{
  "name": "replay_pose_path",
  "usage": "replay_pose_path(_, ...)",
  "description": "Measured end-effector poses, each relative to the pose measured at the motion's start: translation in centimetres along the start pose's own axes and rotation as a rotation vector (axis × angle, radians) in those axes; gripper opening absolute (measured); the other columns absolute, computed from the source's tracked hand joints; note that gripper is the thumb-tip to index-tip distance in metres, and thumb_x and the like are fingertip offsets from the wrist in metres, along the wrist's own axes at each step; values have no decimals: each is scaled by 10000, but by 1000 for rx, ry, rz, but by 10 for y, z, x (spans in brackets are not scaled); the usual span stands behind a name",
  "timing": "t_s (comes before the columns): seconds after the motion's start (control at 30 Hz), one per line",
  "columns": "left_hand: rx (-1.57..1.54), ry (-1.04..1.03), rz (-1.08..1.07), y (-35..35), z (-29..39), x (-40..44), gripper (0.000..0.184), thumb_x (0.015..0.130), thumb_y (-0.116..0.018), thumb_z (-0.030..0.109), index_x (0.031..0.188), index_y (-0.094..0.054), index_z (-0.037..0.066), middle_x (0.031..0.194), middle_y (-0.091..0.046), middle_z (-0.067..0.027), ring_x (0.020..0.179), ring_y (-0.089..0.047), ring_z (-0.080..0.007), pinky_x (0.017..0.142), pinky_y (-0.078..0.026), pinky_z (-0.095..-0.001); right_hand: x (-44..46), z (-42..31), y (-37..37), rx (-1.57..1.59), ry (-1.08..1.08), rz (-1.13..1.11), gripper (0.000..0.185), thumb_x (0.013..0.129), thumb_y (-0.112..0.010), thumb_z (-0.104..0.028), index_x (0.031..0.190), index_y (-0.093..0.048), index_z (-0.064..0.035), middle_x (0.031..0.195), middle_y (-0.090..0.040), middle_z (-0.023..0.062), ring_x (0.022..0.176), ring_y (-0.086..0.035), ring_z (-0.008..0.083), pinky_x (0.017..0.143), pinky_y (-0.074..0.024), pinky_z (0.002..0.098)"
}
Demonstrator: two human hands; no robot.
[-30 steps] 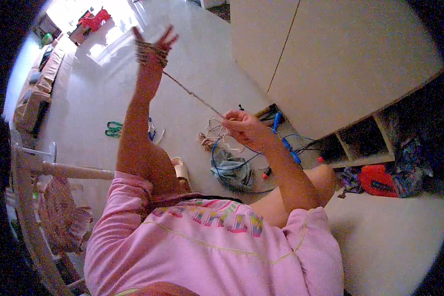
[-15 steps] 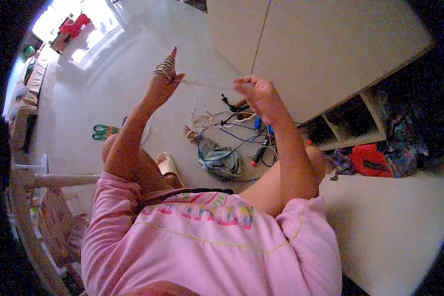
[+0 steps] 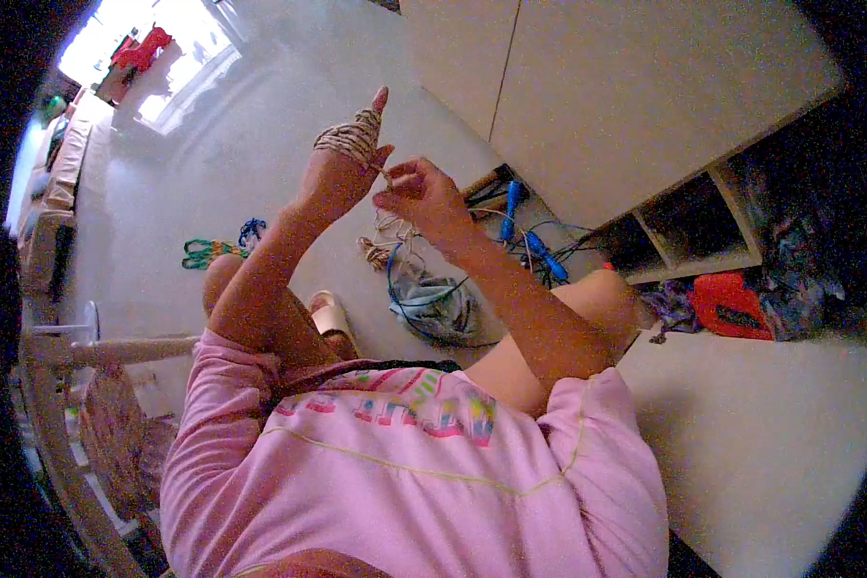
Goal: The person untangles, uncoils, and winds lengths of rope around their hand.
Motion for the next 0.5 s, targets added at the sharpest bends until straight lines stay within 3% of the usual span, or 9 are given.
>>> replay_pose_path(0.07,54,27,-42,2,0,4,570,791,-538,178,1300,-310,62,873,-573,-156,768,-561,-312,667,-440,-390,-2,-1,4,71,-212,-76,225,779,-629,-215,889,-588,-24,689,-600,43,611,-547,104,589,-439,248)
replay_pose_path(0.2,195,6,-183,-13,-21,-1,342,825,-509,194,1130,-480,41,834,-587,-144,743,-581,-268,655,-448,-360,-1,-44,16,-234,-197,-177,160,770,-638,-173,810,-597,-24,637,-552,-12,552,-477,55,491,-386,212)
replay_pose_path(0.3,-292,205,-850,-13,12,-17,236,854,-493,222,966,-529,17,765,-594,-118,683,-568,-203,654,-450,-318,4,-63,39,-298,-78,-147,170,762,-650,-186,781,-600,-25,611,-518,-33,550,-457,50,466,-359,203)
replay_pose_path(0.33,-840,390,-852,-28,18,-34,246,859,-502,260,894,-534,18,762,-617,-98,638,-543,-154,642,-448,-283,9,-64,47,-257,-52,-123,184,756,-659,-199,778,-598,-26,608,-511,-36,550,-456,51,460,-352,200)
replay_pose_path(0.4,-1378,422,-907,-30,31,-43,333,844,-521,299,1042,-505,32,1015,-586,-162,677,-586,-174,671,-464,-274,12,-59,57,-169,-64,-91,207,747,-671,-217,767,-592,-27,604,-505,-37,546,-457,52,453,-349,198)
replay_pose_path(0.47,-1863,536,-756,-29,47,-38,503,827,-530,367,1207,-371,78,1206,-438,-172,734,-605,-190,703,-472,-280,14,-40,53,-75,-139,-82,225,741,-679,-230,753,-581,-27,604,-507,-34,539,-459,53,452,-354,199)
replay_pose_path(0.5,-1989,524,-691,-24,49,-33,588,816,-525,407,1263,-290,105,1273,-362,-164,764,-609,-201,727,-470,-292,11,-32,43,-11,-138,-90,194,806,-606,-233,838,-588,-43,684,-536,-37,555,-454,11,431,-336,151)
Point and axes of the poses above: each hand's wrist, its own x-axis towards the middle knuckle, its own y-axis out of the back of the hand, z = x × y, the point moved 5 cm from there along x, towards the middle knuckle
